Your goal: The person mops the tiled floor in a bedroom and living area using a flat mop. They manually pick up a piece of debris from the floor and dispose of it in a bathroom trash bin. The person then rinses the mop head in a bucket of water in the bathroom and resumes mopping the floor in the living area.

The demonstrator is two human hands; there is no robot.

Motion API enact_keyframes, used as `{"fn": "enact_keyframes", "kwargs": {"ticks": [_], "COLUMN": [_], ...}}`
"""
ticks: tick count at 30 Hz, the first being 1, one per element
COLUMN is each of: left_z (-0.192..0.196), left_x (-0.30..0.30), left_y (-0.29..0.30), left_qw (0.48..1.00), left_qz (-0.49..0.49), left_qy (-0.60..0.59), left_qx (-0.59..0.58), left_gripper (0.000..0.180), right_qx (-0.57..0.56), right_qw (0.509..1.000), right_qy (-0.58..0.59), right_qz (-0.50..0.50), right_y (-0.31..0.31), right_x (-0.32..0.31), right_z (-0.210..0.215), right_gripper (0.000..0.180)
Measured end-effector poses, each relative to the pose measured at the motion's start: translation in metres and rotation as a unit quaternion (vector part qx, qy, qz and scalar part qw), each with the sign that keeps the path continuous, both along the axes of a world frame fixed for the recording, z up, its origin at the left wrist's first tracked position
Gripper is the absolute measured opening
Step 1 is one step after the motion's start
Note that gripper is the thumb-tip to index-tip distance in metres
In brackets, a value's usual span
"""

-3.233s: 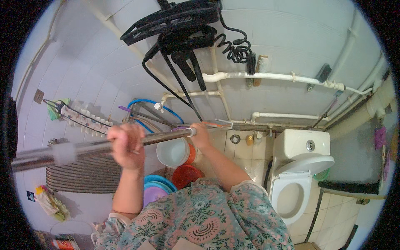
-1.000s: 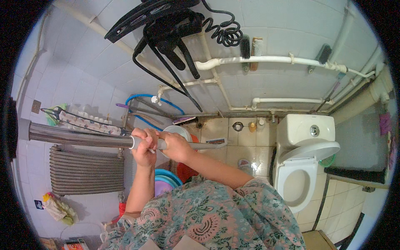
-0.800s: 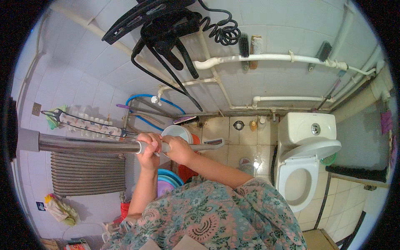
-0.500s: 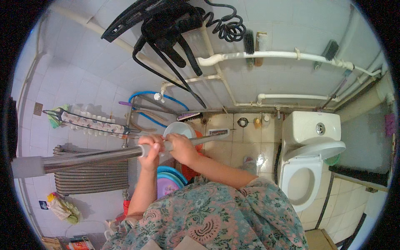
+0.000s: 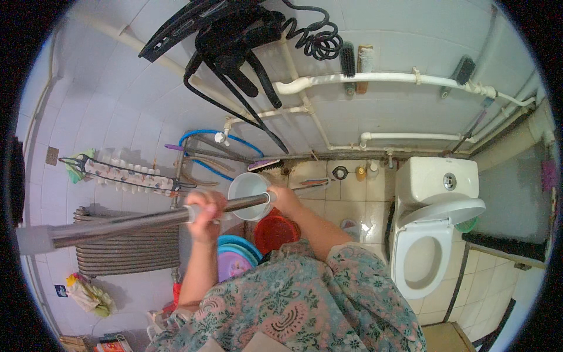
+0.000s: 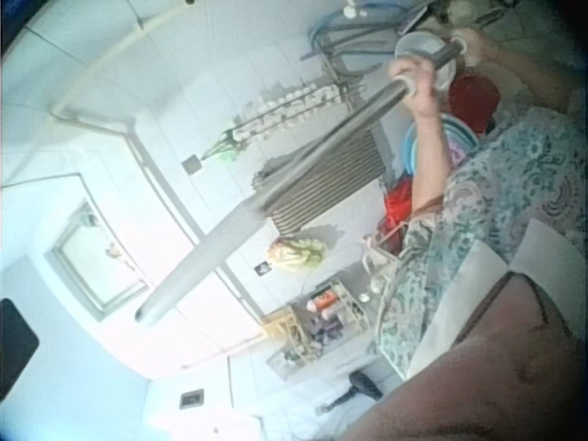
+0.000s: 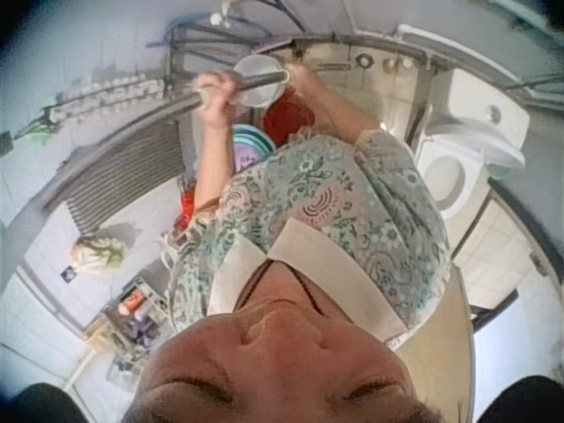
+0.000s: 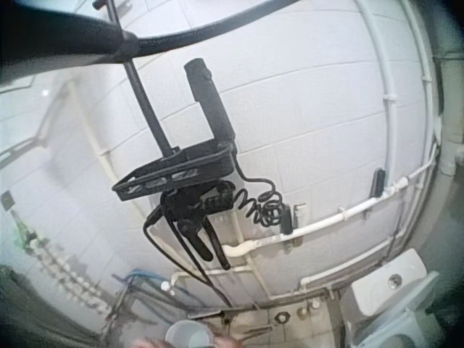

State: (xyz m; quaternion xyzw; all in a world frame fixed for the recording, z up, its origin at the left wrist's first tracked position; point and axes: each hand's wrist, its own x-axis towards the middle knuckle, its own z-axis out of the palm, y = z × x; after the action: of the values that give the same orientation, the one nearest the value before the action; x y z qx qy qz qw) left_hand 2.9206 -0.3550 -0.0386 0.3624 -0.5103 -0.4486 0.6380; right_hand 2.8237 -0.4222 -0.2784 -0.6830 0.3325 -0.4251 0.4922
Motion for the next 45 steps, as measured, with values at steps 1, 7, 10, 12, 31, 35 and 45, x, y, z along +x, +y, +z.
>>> {"fn": "enact_keyframes", "kwargs": {"ticks": [1, 7, 10, 12, 31, 35, 45], "left_z": [0.022, 0.127, 0.174, 0.183, 0.051, -0.006, -0.020], "left_x": [-0.001, 0.002, 0.008, 0.010, 0.007, 0.014, 0.002], "left_y": [-0.003, 0.031, 0.054, 0.067, 0.011, 0.000, -0.023], "left_qw": [1.000, 0.983, 0.964, 0.965, 0.984, 0.986, 0.994], "left_qz": [-0.008, -0.022, 0.067, 0.076, 0.059, 0.059, 0.073], "left_qy": [0.008, 0.011, 0.008, 0.017, -0.058, -0.141, -0.075], "left_qx": [-0.018, -0.181, -0.256, -0.252, -0.160, -0.072, -0.017], "left_gripper": [0.020, 0.024, 0.024, 0.025, 0.026, 0.021, 0.019], "right_qx": [-0.003, -0.007, -0.099, -0.117, -0.099, -0.098, -0.051], "right_qw": [1.000, 0.998, 0.991, 0.990, 0.995, 0.994, 0.998], "right_qy": [0.004, 0.058, 0.058, 0.059, -0.009, -0.037, -0.028], "right_qz": [-0.009, -0.035, -0.075, -0.044, -0.005, 0.034, 0.032], "right_y": [-0.003, -0.027, -0.041, -0.046, -0.016, 0.000, 0.002], "right_x": [0.000, -0.014, -0.027, -0.027, 0.003, 0.010, 0.012], "right_z": [0.000, -0.030, -0.037, -0.036, 0.052, 0.102, 0.122], "right_gripper": [0.024, 0.013, 0.012, 0.013, 0.022, 0.025, 0.020]}}
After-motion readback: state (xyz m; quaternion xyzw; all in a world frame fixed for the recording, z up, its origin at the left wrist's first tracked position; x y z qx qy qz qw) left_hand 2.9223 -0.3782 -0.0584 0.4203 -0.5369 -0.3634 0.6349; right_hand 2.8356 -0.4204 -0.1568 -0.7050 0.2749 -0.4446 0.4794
